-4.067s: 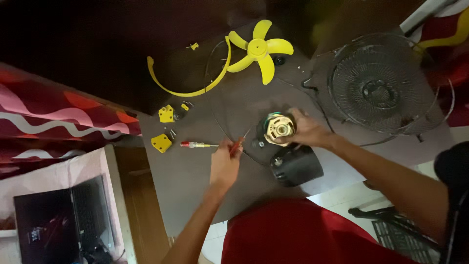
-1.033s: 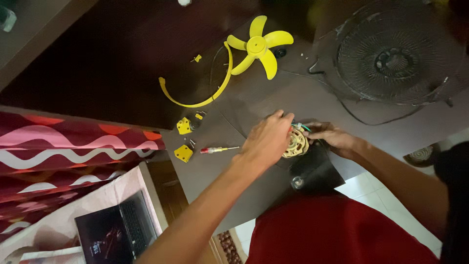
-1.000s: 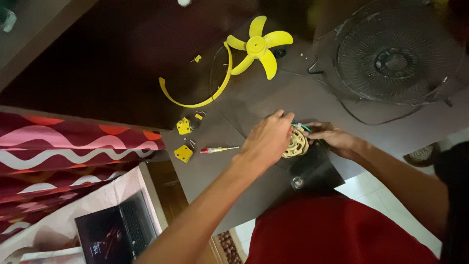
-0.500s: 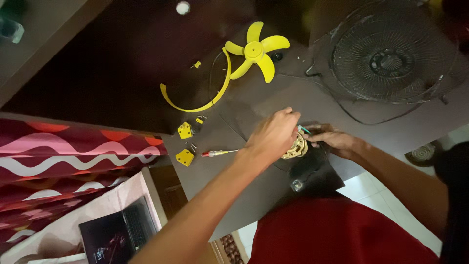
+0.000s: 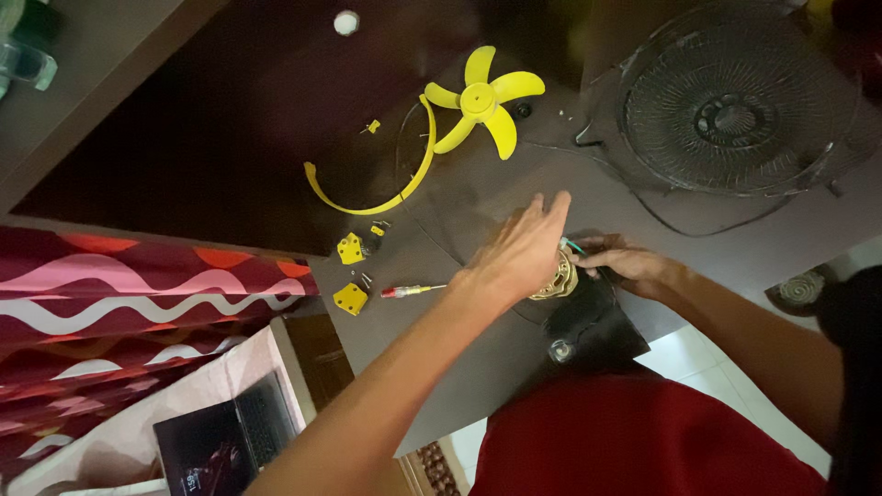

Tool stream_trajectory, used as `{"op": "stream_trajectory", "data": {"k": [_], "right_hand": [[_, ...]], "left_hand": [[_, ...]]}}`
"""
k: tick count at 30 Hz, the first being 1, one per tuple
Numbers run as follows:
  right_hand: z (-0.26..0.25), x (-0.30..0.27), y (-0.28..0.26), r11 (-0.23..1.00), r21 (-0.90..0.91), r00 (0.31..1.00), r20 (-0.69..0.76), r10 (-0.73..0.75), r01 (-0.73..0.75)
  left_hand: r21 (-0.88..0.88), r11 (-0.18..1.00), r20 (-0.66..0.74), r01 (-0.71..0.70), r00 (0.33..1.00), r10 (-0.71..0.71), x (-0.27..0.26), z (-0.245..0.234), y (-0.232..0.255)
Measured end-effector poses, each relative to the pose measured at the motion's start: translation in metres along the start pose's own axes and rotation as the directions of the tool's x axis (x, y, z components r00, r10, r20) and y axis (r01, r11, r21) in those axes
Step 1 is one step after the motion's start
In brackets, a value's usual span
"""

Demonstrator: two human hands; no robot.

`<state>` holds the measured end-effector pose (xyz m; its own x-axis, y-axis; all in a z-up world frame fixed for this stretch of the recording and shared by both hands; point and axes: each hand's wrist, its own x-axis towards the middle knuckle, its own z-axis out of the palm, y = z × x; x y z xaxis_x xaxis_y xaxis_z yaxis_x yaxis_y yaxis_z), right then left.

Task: The person uses a screwdriver to remove and then reinstall screws on the motor housing of a disassembled electric fan. They manipulate the motor and wires while working on a table with fan parts laid out.

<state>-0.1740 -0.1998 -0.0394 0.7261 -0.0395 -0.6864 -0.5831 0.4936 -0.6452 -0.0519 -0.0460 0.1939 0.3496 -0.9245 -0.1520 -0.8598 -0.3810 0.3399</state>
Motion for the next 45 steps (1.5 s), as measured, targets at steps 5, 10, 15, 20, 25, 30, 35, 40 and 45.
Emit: {"op": "stream_trajectory", "data": {"k": [5, 10, 15, 20, 25, 30, 35, 40, 45], "right_hand": [[0.004, -0.003, -0.004, 0.999, -0.027, 0.998, 0.055, -0.039, 0.040], [0.004, -0.003, -0.004, 0.999, -0.048, 0.999, 0.036, -0.013, 0.015], [0.002, -0.005, -0.003, 0.999, -0.038, 1.000, 0.011, 0.012, -0.011], [0.000, -0.005, -0.002, 0.995, -0.058, 0.994, 0.075, -0.078, 0.082], [-0.004, 0.000, 0.003, 0.999, -0.037, 0.998, 0.059, -0.030, 0.033], [-0.006, 0.000, 0.006, 0.999, -0.016, 0.995, 0.091, -0.036, 0.037], [-0.002, -0.007, 0.005, 0.995, -0.041, 0.996, 0.014, -0.092, 0.092], [0.003, -0.013, 0.006, 0.991, -0.061, 0.989, -0.071, -0.127, 0.122], [-0.004, -0.012, 0.006, 0.987, -0.102, 0.992, -0.011, -0.127, 0.125]], "left_hand": [[0.001, 0.991, 0.148, 0.136, 0.980, -0.135, 0.001, 0.000, 0.000], [0.045, 0.981, 0.145, 0.187, 0.971, -0.191, 0.002, -0.002, 0.003], [0.114, 0.975, 0.083, 0.192, 0.976, -0.202, -0.005, -0.003, 0.007], [-0.046, 0.985, 0.047, 0.166, 0.985, -0.164, -0.008, -0.003, 0.003], [0.025, 0.991, 0.057, 0.132, 0.989, -0.133, -0.010, 0.004, 0.004], [0.071, 0.974, 0.053, 0.214, 0.975, -0.218, -0.009, 0.010, 0.008], [0.044, 0.968, 0.045, 0.248, 0.967, -0.250, -0.007, 0.007, 0.010], [-0.059, 0.964, 0.096, 0.261, 0.962, -0.254, -0.007, 0.001, 0.018], [-0.067, 0.983, 0.090, 0.172, 0.982, -0.166, -0.011, -0.003, 0.019]]}}
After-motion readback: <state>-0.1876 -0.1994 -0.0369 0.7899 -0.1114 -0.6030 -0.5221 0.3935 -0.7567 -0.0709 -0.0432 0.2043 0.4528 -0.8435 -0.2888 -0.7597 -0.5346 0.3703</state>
